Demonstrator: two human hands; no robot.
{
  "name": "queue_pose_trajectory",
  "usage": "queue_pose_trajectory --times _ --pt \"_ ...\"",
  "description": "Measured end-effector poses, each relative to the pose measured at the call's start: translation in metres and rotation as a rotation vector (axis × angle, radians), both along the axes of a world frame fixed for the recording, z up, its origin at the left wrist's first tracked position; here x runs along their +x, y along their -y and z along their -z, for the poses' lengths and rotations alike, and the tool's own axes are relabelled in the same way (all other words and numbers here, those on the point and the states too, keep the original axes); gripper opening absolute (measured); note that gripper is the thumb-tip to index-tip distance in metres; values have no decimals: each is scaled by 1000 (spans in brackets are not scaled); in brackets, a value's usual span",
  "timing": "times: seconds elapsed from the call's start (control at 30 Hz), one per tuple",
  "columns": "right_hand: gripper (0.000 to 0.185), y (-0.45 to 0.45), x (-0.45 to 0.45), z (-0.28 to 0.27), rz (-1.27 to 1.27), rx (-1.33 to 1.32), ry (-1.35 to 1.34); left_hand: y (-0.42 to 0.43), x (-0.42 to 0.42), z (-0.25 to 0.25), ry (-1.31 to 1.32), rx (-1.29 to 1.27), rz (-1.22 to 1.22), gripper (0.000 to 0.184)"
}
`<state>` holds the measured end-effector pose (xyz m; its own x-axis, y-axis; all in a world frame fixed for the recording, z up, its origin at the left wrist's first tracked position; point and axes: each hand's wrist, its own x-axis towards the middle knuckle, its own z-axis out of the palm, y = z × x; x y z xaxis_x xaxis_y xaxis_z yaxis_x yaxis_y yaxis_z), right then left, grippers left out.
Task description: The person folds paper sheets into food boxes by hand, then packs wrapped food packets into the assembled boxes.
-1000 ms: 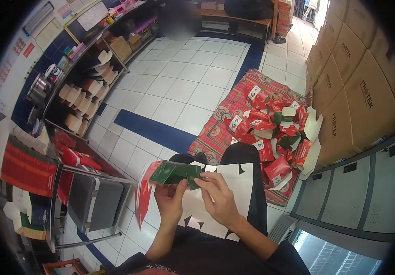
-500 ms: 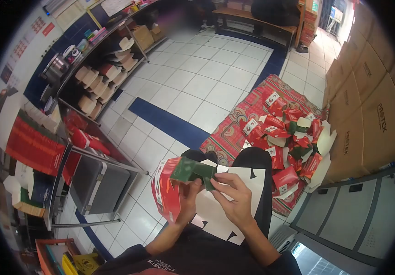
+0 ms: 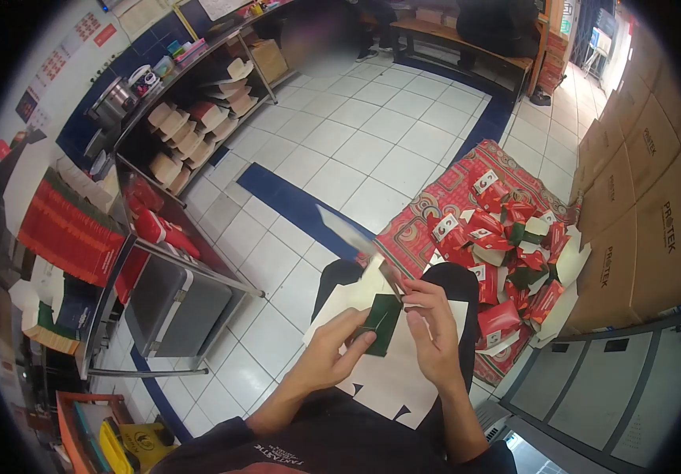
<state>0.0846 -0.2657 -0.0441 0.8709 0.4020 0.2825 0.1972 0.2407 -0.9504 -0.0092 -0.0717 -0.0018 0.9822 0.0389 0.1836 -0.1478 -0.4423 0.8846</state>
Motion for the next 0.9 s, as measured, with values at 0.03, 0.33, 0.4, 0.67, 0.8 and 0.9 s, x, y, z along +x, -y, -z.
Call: queue_pose_trajectory --times 0.03,0.33,0.4,0.67,0.8,0.9 --pt "28 2 3 3 12 -49 50 -2 1 -2 -30 -41 -14 34" --pt "22 6 13 4 -52 -291 156 -19 7 16 -72 39 127 28" --pt "29 11 14 2 -169 -338 152 -22 6 17 -78 44 107 27" --pt "34 4 6 -5 -184 -502 157 -23 8 16 -216 38 84 28" --pt "33 -2 -3 0 81 -505 125 -23 8 13 -282 22 19 26" --pt "33 -5 -11 -1 44 -508 175 -25 9 19 -280 71 29 25"
